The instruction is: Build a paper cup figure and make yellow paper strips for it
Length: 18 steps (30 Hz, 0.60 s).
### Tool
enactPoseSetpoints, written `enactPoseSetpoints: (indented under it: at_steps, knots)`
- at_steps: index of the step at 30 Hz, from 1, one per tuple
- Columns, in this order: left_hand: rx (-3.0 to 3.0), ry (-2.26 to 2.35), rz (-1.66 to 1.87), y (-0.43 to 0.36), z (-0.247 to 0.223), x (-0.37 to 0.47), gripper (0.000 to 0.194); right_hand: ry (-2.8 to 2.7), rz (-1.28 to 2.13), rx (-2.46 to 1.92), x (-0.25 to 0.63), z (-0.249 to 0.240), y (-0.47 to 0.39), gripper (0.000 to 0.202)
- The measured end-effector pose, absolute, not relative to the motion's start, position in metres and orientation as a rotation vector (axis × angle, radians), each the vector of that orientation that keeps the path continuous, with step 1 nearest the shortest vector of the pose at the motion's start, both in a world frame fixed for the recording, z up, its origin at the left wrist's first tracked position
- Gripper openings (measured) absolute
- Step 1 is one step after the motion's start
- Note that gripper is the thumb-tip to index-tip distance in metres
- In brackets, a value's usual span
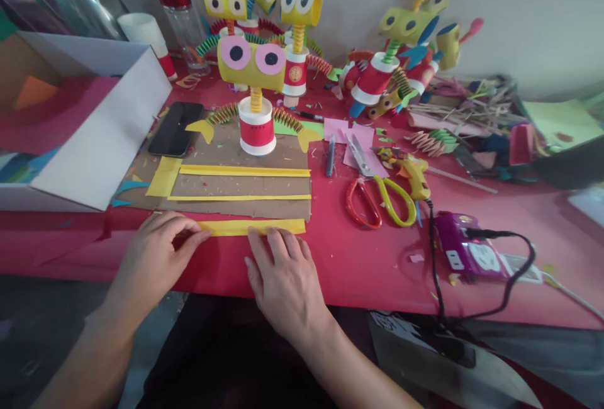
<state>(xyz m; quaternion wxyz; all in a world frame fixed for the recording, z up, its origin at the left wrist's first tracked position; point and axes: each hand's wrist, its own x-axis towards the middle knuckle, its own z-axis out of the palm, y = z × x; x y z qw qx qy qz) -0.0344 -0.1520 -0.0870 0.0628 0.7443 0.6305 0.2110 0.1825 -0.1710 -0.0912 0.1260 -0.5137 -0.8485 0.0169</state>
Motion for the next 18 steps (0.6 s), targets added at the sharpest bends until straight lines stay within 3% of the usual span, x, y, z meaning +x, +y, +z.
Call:
enactPoseSetpoints:
  at_steps: [18]
  knots:
    - [2.068, 2.191, 0.762, -0.164, -0.089, -0.079, 0.023, -2.589, -0.16, -1.535, 0.168, -0.086, -0.172, 0.044]
